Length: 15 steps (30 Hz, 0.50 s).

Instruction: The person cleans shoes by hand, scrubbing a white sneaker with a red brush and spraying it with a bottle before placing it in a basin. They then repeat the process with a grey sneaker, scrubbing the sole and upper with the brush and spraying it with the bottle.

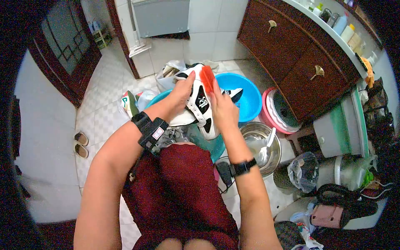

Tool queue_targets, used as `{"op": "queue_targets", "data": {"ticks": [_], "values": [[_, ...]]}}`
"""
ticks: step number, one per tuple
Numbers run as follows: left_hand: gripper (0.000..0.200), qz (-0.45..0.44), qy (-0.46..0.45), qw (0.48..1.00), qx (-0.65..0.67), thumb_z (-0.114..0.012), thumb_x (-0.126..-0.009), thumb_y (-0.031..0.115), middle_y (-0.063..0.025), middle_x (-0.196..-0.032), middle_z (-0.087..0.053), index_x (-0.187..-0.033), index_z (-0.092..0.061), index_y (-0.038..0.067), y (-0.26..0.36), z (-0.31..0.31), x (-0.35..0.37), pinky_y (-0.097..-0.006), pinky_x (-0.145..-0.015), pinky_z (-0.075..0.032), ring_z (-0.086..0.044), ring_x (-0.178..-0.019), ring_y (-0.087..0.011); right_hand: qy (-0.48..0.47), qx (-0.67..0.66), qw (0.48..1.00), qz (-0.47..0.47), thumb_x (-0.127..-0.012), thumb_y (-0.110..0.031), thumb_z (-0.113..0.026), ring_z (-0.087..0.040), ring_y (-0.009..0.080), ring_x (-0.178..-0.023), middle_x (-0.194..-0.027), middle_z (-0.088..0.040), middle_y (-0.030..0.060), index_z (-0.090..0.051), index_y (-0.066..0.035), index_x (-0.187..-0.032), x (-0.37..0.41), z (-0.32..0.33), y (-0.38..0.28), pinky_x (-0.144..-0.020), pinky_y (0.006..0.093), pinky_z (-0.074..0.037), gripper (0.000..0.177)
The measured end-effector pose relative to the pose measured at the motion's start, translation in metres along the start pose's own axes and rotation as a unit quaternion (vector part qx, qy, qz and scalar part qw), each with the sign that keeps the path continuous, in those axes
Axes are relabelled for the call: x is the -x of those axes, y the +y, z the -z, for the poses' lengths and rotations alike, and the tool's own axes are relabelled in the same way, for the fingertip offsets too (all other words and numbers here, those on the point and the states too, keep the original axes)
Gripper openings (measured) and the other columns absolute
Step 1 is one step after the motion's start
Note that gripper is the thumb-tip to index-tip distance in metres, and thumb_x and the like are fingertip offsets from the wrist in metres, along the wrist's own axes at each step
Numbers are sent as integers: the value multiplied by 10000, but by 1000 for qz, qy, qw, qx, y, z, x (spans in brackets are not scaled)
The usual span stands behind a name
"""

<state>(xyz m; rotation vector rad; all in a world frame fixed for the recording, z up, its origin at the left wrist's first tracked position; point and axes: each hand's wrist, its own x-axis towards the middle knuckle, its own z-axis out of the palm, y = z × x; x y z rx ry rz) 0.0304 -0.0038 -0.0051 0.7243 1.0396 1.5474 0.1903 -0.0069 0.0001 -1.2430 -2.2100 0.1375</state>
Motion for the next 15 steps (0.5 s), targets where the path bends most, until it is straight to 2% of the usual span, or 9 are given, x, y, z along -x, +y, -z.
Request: {"op": "queue_targets", "data": {"ticks": [2,3,4,7,10,12,15], "values": [[513,-3,-7,1000,12,-460,-941,433,-82,-914,-636,-1079,-567,-49,3,-5,5,-305,-690,-471,-584,-787,-150,16,30,999,24,-941,-312,-440,-578,366,-693,-774,-559,181,-373,-249,-1390,-28,3,-10,-612,456,-459,457],[496,31,-17,999,-30,-461,-942,430,-68,-877,-638,-1049,-584,-38,-2,0,-4,-296,-675,-466,-582,-759,-138,24,44,998,36,-942,-312,-438,-578,370,-686,-769,-561,183,-373,-246,-1390,-38,5,-13,-607,459,-459,457],[472,27,-3,996,-82,-461,-945,423,-60,-855,-639,-1029,-595,-22,-5,3,-12,-283,-663,-462,-584,-736,-128,24,39,998,34,-942,-309,-437,-578,371,-684,-764,-560,187,-371,-241,-1391,-44,4,-14,-606,461,-458,459],[439,20,27,999,-6,-444,-953,405,-52,-865,-638,-1037,-597,2,18,-6,8,-273,-665,-464,-583,-732,-124,0,24,999,28,-943,-298,-436,-579,374,-675,-749,-558,197,-367,-228,-1395,-38,1,-15,-606,469,-456,463],[441,-7,24,999,36,-416,-961,403,-52,-892,-640,-1067,-596,14,23,7,4,-276,-690,-470,-586,-753,-127,-50,10,998,26,-944,-284,-433,-578,377,-659,-740,-560,210,-355,-220,-1403,15,-3,-3,-603,478,-454,470],[479,4,29,999,-38,-417,-957,424,-61,-920,-644,-1087,-590,-4,21,9,-1,-285,-711,-470,-590,-768,-133,-5,6,999,50,-928,-326,-461,-572,383,-585,-701,-549,179,-353,-251,-1399,27,-9,0,-532,489,-460,489],[499,-7,-14,996,-85,-423,-951,433,-71,-966,-640,-1102,-585,-15,18,4,-1,-290,-733,-466,-583,-796,-137,50,35,996,68,-931,-316,-458,-577,377,-584,-691,-549,178,-361,-243,-1394,-17,0,-12,-540,479,-471,479]]}}
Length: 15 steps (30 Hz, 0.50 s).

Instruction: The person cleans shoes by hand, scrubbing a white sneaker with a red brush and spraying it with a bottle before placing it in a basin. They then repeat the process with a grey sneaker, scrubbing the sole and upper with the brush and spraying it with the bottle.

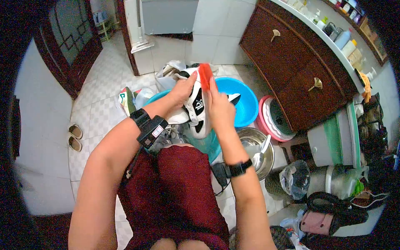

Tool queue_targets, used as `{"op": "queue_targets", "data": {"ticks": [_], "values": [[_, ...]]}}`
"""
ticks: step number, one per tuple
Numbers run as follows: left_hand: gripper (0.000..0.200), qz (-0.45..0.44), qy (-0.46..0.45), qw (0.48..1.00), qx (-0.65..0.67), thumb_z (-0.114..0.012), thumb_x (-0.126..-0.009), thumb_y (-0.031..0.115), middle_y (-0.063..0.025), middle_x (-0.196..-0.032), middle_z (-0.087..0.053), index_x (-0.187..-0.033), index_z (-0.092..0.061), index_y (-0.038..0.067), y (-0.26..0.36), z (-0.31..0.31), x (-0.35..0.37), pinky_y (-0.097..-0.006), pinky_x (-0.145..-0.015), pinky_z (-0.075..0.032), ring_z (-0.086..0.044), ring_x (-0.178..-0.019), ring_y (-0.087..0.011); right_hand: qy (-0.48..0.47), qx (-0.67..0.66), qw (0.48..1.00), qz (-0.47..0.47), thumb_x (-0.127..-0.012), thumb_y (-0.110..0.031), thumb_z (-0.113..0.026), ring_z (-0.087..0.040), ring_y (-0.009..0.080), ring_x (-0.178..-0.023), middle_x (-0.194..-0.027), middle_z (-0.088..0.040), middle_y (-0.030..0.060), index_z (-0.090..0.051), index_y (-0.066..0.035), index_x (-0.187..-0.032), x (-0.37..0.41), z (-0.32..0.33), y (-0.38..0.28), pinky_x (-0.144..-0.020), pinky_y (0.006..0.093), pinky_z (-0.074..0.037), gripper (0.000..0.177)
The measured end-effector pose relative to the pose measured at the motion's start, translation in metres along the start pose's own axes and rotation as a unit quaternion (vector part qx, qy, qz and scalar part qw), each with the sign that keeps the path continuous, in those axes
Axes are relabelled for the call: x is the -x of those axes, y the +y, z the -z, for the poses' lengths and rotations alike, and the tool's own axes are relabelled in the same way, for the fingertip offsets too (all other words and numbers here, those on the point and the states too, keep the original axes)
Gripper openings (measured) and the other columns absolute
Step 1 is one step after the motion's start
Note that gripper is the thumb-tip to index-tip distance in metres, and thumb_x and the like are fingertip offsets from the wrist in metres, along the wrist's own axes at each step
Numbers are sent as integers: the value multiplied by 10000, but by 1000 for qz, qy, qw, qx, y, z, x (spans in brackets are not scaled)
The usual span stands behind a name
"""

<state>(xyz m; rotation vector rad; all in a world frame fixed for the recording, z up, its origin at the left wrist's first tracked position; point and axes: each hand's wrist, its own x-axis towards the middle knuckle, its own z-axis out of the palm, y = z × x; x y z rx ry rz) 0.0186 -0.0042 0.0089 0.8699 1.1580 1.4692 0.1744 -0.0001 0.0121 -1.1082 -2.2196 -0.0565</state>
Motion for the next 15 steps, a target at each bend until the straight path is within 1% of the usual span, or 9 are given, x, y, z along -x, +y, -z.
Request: {"op": "queue_targets", "data": {"ticks": [1,3,4,7,8,9,11,14,15], "values": [[485,-22,0,1000,2,-449,-940,458,-29,-892,-634,-1040,-603,10,-10,-2,-7,-264,-692,-462,-560,-749,-114,-16,9,1000,-9,-936,-308,-450,-580,382,-609,-704,-560,190,-369,-236,-1390,-19,3,-4,-555,480,-467,467],[470,-53,11,998,8,-441,-947,440,-34,-908,-633,-1054,-597,10,-11,-8,-10,-261,-706,-458,-564,-767,-114,-46,24,998,-23,-945,-290,-434,-585,392,-659,-731,-581,213,-383,-220,-1382,-49,7,-12,-583,481,-458,446],[470,-63,21,998,-8,-444,-947,437,-35,-903,-634,-1058,-596,7,-9,-4,-14,-263,-700,-461,-567,-759,-121,-40,28,999,-18,-944,-293,-436,-589,392,-669,-734,-589,217,-385,-215,-1381,-51,6,-13,-576,477,-459,447],[492,-49,46,998,17,-428,-949,426,-76,-913,-634,-1033,-606,-24,3,-1,-9,-291,-746,-459,-567,-822,-134,-41,18,999,-26,-938,-286,-447,-590,399,-666,-715,-586,224,-374,-208,-1387,-11,9,-9,-575,479,-454,462],[509,-84,67,994,-18,-418,-949,437,-84,-917,-637,-1039,-603,-28,2,4,-12,-299,-755,-460,-573,-829,-145,-64,-18,997,-23,-933,-290,-454,-585,401,-648,-701,-576,224,-366,-202,-1393,7,9,-9,-565,486,-446,476],[531,-77,79,994,-21,-411,-950,445,-96,-935,-640,-1053,-594,-43,6,6,-7,-309,-774,-457,-580,-853,-164,-70,-29,997,-19,-930,-291,-458,-581,406,-625,-694,-572,226,-337,-203,-1407,23,5,-7,-551,495,-438,500],[510,-23,37,999,6,-421,-948,430,-107,-962,-641,-1078,-589,-34,12,5,1,-320,-801,-452,-585,-880,-189,-62,-49,997,-11,-932,-290,-455,-577,405,-618,-704,-580,218,-323,-206,-1411,16,-1,0,-543,497,-438,504],[522,-124,51,977,-165,-442,-939,462,-89,-922,-646,-1068,-589,-22,16,-4,11,-304,-729,-469,-587,-807,-156,-23,34,999,0,-935,-278,-453,-587,397,-631,-705,-591,209,-321,-206,-1410,-35,14,-18,-540,486,-444,498],[494,-153,57,969,-185,-422,-950,441,-98,-941,-646,-1080,-581,-9,11,-6,4,-323,-764,-461,-587,-853,-174,-25,46,999,3,-937,-275,-452,-591,392,-636,-707,-594,206,-325,-207,-1408,-45,13,-18,-538,482,-446,493]]}}
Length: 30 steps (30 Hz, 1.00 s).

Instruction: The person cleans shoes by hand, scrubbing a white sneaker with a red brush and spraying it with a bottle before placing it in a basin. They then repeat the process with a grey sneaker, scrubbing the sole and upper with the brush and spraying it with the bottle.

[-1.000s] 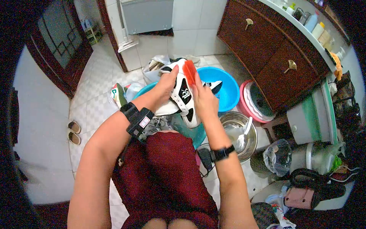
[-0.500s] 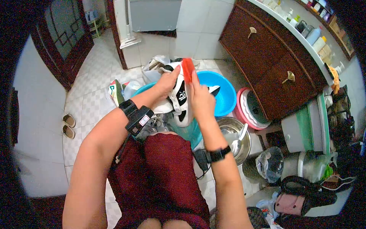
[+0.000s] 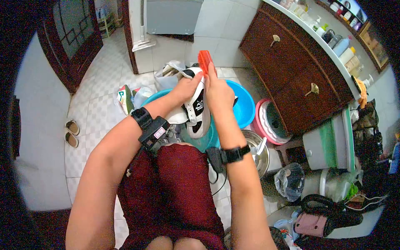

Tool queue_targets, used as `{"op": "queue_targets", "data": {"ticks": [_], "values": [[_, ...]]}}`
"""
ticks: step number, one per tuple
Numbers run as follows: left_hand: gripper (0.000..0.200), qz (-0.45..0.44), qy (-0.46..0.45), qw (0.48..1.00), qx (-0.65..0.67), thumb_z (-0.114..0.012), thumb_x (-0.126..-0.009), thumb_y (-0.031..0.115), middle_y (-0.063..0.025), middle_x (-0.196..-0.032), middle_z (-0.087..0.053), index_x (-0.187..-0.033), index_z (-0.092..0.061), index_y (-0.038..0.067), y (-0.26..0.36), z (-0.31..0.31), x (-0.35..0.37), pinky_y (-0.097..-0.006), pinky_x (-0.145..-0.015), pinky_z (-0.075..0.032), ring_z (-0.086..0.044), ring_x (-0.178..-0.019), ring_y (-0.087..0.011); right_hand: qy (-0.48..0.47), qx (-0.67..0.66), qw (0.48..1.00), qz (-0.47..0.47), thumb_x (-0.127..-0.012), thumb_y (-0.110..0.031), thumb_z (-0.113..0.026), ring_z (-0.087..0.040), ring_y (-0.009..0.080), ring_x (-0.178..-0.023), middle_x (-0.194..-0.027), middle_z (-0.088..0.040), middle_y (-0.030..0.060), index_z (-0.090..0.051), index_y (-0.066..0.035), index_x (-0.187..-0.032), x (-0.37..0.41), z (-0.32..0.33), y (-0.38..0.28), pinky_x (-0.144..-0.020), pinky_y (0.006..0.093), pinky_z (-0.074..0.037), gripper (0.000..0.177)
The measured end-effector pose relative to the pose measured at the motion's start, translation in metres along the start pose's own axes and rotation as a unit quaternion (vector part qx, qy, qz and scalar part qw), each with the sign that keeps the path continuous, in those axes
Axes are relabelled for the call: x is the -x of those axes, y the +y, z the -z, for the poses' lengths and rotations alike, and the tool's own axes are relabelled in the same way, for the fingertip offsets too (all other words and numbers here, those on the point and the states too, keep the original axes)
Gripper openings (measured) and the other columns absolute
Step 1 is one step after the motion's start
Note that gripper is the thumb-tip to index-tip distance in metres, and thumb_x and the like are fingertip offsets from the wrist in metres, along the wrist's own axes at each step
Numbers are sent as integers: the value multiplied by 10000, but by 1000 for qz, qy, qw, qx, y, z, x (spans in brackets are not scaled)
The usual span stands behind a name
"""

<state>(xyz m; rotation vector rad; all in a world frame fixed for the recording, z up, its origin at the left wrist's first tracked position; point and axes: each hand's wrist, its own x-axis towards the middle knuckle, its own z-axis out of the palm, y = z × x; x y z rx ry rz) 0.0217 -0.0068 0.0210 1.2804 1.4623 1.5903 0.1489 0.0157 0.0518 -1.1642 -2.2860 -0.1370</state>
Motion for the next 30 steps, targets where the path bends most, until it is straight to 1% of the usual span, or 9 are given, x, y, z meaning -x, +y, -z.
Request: {"op": "queue_targets", "data": {"ticks": [2,4,8,17,20,21,24,28,30], "values": [[463,19,-13,1000,8,-412,-957,413,-99,-965,-645,-1077,-582,-1,-7,5,-9,-329,-799,-452,-584,-887,-190,0,21,1000,14,-939,-267,-451,-598,383,-648,-711,-601,199,-333,-209,-1403,-13,-2,-1,-534,474,-448,482],[435,-107,3,993,-57,-420,-957,389,-121,-991,-639,-1089,-578,6,-6,8,-9,-334,-824,-446,-580,-913,-210,-10,14,1000,1,-939,-261,-453,-600,377,-644,-707,-601,201,-328,-214,-1406,11,5,1,-532,469,-449,486],[399,-108,24,991,-81,-444,-954,347,-155,-1031,-631,-1125,-560,6,-6,25,-12,-346,-855,-443,-585,-966,-247,19,-60,997,48,-926,-269,-479,-602,360,-580,-694,-596,185,-299,-215,-1418,59,-23,12,-498,476,-464,527],[353,-173,-32,974,-143,-466,-937,317,-186,-1020,-623,-1091,-574,19,0,19,-6,-381,-837,-455,-588,-963,-335,-6,19,998,52,-938,-304,-432,-601,380,-597,-681,-614,199,-328,-195,-1397,-24,0,7,-521,495,-457,483],[381,-302,-45,922,-237,-453,-938,347,-207,-1015,-617,-1086,-577,18,-10,29,-11,-407,-841,-453,-578,-956,-372,-34,6,999,38,-939,-309,-435,-603,378,-608,-681,-612,201,-346,-207,-1389,4,5,13,-531,489,-458,470],[434,-301,-29,914,-271,-443,-934,401,-223,-1000,-614,-1047,-595,11,-9,31,-5,-435,-819,-456,-579,-920,-396,-33,-1,999,44,-939,-310,-436,-603,378,-611,-685,-613,202,-352,-212,-1386,16,2,21,-533,487,-459,466],[479,-144,-207,870,-425,-444,-923,444,-235,-1002,-606,-994,-609,0,4,36,2,-443,-790,-460,-582,-892,-397,-43,-13,996,73,-936,-320,-439,-602,380,-618,-699,-615,201,-368,-239,-1377,14,5,31,-546,488,-462,454],[500,-340,-186,848,-361,-468,-900,468,-235,-902,-618,-941,-601,-13,-6,11,7,-452,-752,-463,-586,-838,-398,-82,71,983,146,-936,-341,-428,-603,389,-646,-722,-620,200,-384,-285,-1363,-28,14,15,-586,502,-466,433],[444,-235,-173,877,-383,-497,-892,431,-231,-947,-613,-988,-588,7,6,9,7,-457,-759,-461,-584,-872,-393,-114,56,982,137,-938,-366,-409,-611,409,-713,-794,-633,221,-386,-299,-1357,-39,16,17,-653,509,-472,425]]}}
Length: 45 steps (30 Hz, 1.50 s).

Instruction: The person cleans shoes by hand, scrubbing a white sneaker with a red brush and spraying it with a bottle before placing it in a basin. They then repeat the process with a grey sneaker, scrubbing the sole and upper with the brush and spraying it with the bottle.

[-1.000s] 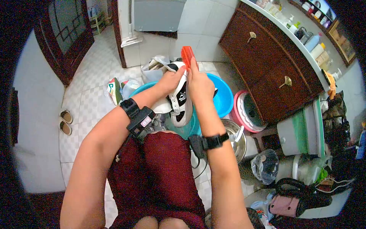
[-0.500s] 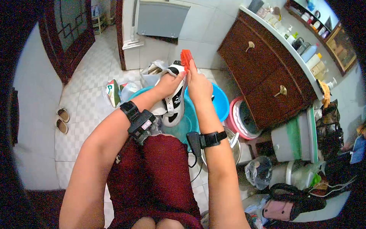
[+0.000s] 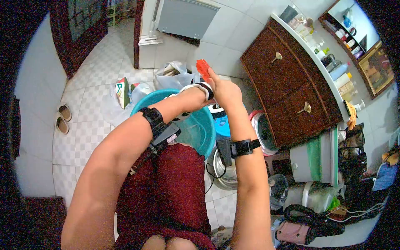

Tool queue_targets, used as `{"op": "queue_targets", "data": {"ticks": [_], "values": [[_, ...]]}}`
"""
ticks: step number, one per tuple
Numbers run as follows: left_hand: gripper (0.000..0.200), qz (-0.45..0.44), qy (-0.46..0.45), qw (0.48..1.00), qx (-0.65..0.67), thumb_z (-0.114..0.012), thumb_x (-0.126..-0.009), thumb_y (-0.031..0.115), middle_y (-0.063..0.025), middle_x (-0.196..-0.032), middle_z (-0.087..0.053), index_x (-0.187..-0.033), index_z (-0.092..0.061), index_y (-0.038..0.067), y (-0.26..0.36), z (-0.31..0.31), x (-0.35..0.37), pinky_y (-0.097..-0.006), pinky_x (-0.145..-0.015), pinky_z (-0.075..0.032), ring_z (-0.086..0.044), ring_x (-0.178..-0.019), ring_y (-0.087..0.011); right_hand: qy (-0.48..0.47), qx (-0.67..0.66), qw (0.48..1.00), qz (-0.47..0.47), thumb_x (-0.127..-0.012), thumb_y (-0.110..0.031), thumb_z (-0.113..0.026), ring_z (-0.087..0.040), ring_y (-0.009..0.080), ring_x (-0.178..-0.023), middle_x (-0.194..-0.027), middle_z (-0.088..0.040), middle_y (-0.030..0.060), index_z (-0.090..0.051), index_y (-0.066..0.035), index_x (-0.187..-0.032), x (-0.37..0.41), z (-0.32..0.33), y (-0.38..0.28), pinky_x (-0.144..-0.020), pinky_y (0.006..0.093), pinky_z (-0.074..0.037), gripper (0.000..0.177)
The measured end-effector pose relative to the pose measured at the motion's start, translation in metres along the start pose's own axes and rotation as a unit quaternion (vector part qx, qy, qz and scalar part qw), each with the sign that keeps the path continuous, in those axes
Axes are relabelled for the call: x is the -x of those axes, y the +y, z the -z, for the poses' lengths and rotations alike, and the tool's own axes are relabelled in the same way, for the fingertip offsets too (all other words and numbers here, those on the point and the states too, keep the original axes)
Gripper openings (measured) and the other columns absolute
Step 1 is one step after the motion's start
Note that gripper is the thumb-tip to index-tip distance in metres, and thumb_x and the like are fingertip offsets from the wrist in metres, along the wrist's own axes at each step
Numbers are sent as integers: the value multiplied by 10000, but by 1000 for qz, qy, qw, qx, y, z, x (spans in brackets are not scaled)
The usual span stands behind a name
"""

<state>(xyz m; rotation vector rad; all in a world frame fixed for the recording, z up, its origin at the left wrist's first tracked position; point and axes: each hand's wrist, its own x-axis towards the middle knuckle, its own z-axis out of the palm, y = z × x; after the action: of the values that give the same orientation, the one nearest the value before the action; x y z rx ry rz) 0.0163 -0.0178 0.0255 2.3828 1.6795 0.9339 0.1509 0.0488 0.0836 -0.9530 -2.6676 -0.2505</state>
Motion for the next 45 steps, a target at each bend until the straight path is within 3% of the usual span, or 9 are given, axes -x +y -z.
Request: {"op": "queue_targets", "data": {"ticks": [10,14,24,26,31,34,38,40,45], "values": [[444,49,38,997,54,-496,-896,434,-231,-1019,-606,-1089,-570,41,-5,-6,4,-462,-818,-454,-573,-944,-405,86,-165,972,-143,-967,-319,-376,-609,409,-694,-789,-621,250,-353,-249,-1397,52,-20,-18,-606,482,-459,436],[460,156,101,976,114,-479,-901,454,-238,-983,-617,-1028,-603,31,-13,8,-4,-461,-796,-464,-586,-907,-410,78,-144,973,-159,-967,-290,-406,-604,383,-629,-727,-609,236,-367,-237,-1392,81,-27,-21,-549,453,-440,430],[358,107,70,988,84,-539,-872,276,-229,-1109,-577,-1143,-553,43,-8,-3,-4,-434,-878,-436,-536,-1045,-387,128,-23,990,-47,-949,-273,-424,-589,375,-591,-685,-606,198,-337,-248,-1403,14,-2,-8,-518,477,-437,463],[355,173,100,967,156,-551,-866,256,-236,-1113,-573,-1144,-554,36,-6,4,-4,-430,-876,-437,-526,-1054,-397,134,-39,989,-48,-949,-274,-422,-584,374,-580,-687,-608,194,-332,-237,-1406,18,-3,-12,-508,478,-434,467],[378,109,142,922,343,-579,-847,266,-95,-1017,-621,-1108,-571,-8,-26,-8,-8,-308,-805,-465,-573,-920,-153,161,-104,978,-76,-953,-279,-421,-579,360,-560,-657,-595,186,-324,-215,-1413,52,-28,-29,-485,456,-432,475],[391,194,88,860,464,-555,-859,299,-90,-986,-632,-1103,-573,-5,-5,13,-5,-307,-768,-473,-584,-876,-156,169,-90,974,-124,-954,-292,-416,-597,360,-586,-670,-601,189,-350,-213,-1401,40,-25,-23,-497,467,-436,459],[516,217,210,784,543,-452,-913,530,-20,-892,-634,-1064,-588,55,-7,2,-21,-275,-653,-476,-595,-735,-124,176,-104,971,-121,-952,-294,-415,-604,375,-605,-674,-599,211,-339,-218,-1406,37,-18,-31,-524,472,-447,466],[589,261,234,686,638,-405,-928,540,-45,-984,-613,-1130,-548,6,0,20,-16,-286,-777,-456,-562,-868,-139,128,-120,977,-120,-950,-290,-419,-600,383,-598,-673,-597,216,-323,-223,-1413,59,-25,-42,-521,472,-446,478],[542,236,236,657,676,-433,-935,499,-44,-947,-613,-1104,-560,0,-17,12,-12,-286,-726,-466,-569,-815,-123,102,-127,979,-124,-947,-277,-419,-596,393,-581,-655,-597,225,-303,-221,-1419,59,-31,-37,-516,503,-440,490]]}}
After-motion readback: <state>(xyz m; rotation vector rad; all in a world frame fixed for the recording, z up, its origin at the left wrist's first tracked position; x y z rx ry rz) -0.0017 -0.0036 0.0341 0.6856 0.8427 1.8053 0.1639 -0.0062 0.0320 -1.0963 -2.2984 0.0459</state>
